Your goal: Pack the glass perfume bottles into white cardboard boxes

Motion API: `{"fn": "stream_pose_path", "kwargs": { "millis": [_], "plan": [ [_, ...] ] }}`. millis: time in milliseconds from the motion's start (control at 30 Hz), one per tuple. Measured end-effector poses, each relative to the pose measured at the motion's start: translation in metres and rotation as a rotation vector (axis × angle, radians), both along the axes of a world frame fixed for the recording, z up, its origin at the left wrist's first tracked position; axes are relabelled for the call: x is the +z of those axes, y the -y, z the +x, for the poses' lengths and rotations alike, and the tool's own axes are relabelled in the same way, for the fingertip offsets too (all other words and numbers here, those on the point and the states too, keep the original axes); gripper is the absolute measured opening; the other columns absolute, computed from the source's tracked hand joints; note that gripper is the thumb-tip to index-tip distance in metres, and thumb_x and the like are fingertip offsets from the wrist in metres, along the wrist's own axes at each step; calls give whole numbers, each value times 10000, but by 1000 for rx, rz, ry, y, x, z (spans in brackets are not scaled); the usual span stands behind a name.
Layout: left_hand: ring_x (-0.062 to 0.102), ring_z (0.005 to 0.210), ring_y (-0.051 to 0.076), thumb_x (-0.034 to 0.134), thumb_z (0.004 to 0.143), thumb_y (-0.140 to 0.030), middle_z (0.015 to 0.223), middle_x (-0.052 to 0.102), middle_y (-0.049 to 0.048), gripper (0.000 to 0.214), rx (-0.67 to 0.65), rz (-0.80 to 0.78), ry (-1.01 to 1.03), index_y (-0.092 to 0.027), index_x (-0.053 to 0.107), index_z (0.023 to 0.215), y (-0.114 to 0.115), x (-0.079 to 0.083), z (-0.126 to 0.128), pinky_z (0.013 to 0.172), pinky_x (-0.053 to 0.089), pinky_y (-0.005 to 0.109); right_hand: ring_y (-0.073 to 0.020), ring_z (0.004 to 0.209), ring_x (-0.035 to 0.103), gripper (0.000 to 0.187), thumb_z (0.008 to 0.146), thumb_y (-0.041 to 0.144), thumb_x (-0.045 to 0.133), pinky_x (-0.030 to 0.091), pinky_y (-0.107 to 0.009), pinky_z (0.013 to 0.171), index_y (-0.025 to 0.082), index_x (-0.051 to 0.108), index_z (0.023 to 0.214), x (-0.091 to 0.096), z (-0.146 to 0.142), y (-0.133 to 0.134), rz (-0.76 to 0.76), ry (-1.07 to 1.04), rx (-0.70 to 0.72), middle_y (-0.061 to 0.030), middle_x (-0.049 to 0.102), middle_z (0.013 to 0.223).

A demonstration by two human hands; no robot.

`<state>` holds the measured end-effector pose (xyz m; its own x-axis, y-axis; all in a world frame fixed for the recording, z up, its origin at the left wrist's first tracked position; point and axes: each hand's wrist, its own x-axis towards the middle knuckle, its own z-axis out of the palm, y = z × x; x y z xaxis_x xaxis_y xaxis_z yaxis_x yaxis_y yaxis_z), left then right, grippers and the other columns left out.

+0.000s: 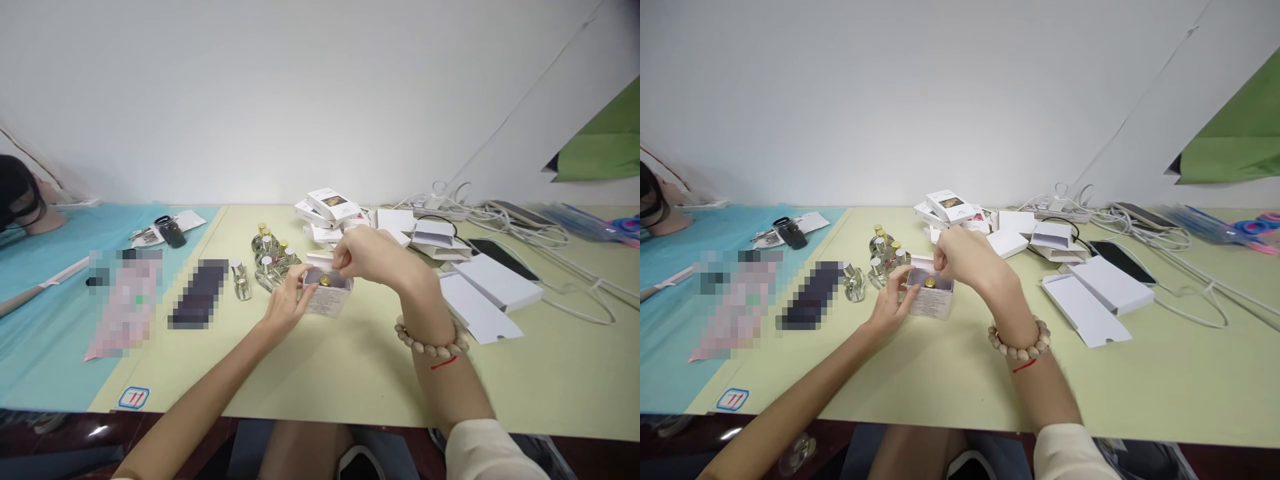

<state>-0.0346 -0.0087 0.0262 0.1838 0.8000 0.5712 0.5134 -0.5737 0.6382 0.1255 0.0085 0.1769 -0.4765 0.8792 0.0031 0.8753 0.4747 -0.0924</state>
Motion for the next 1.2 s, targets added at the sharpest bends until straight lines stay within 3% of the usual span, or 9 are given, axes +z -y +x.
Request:
{"fn": "stream_pose_path", "kwargs": {
  "millis": [267, 433, 533, 633, 767, 900, 1033, 1200],
  "plan": [
    [534, 964, 146, 347, 905, -311, 1103, 500, 78, 273, -21, 21, -81, -216, 413, 1153, 0, 4, -1, 740, 467, 241, -145, 548, 545, 207, 566, 16, 488, 292, -239, 472, 160, 636, 553, -7, -14, 10, 75, 44, -13, -54, 613, 574],
    [546, 882, 129, 290, 918, -313, 1083, 477, 66, 262, 16, 29, -196, -229, 472, 1087, -1, 5, -2, 702, 463, 223, -121, 533, 572, 175, 555, 27, 531, 345, -211, 486, 163, 638, 574, -8, -9, 3, -178, -13, -20, -4, 633, 572],
    [547, 878, 127, 282, 920, -305, 1074, 474, 67, 266, 16, 41, -206, -227, 486, 1071, -1, 6, -2, 705, 464, 220, -118, 550, 595, 93, 630, 155, 582, 385, -202, 506, 184, 666, 658, -6, 4, -4, -352, -94, -33, 14, 650, 601],
    [549, 867, 122, 282, 920, -300, 1071, 474, 71, 268, 12, 50, -217, -219, 508, 1039, -1, 5, -3, 705, 465, 219, -126, 585, 607, 150, 679, 257, 598, 410, -209, 531, 192, 677, 789, -3, 16, -8, -440, -130, -9, 0, 668, 663],
    [558, 891, 124, 291, 919, -297, 1105, 480, 73, 273, 16, 51, -212, -227, 512, 1064, -1, 5, -4, 714, 469, 219, -134, 676, 606, 201, 701, 302, 599, 418, -219, 571, 209, 652, 871, 2, 31, -8, -372, -186, 77, -17, 663, 808],
    [563, 937, 131, 295, 919, -278, 1161, 478, 71, 292, 2, 60, -196, -247, 526, 1096, -2, 5, -3, 753, 471, 232, -144, 731, 590, 341, 646, 370, 650, 408, -225, 570, 224, 586, 948, 1, 41, -13, -235, -217, -32, -25, 604, 927],
    [562, 974, 137, 309, 918, -281, 1182, 487, 70, 289, -7, 53, -159, -243, 537, 1092, -2, 4, -3, 783, 469, 242, -139, 727, 577, 614, 576, 409, 709, 416, -235, 580, 227, 478, 1116, -12, 36, -28, -260, -226, -39, -52, 563, 1018],
    [568, 987, 144, 328, 915, -287, 1174, 516, 83, 245, -5, 47, -113, -200, 524, 1032, -3, 2, -3, 770, 472, 250, -151, 755, 581, 513, 633, 411, 676, 445, -221, 555, 187, 549, 1076, -20, 15, -32, -373, -217, 64, -69, 596, 989]
  ]
}}
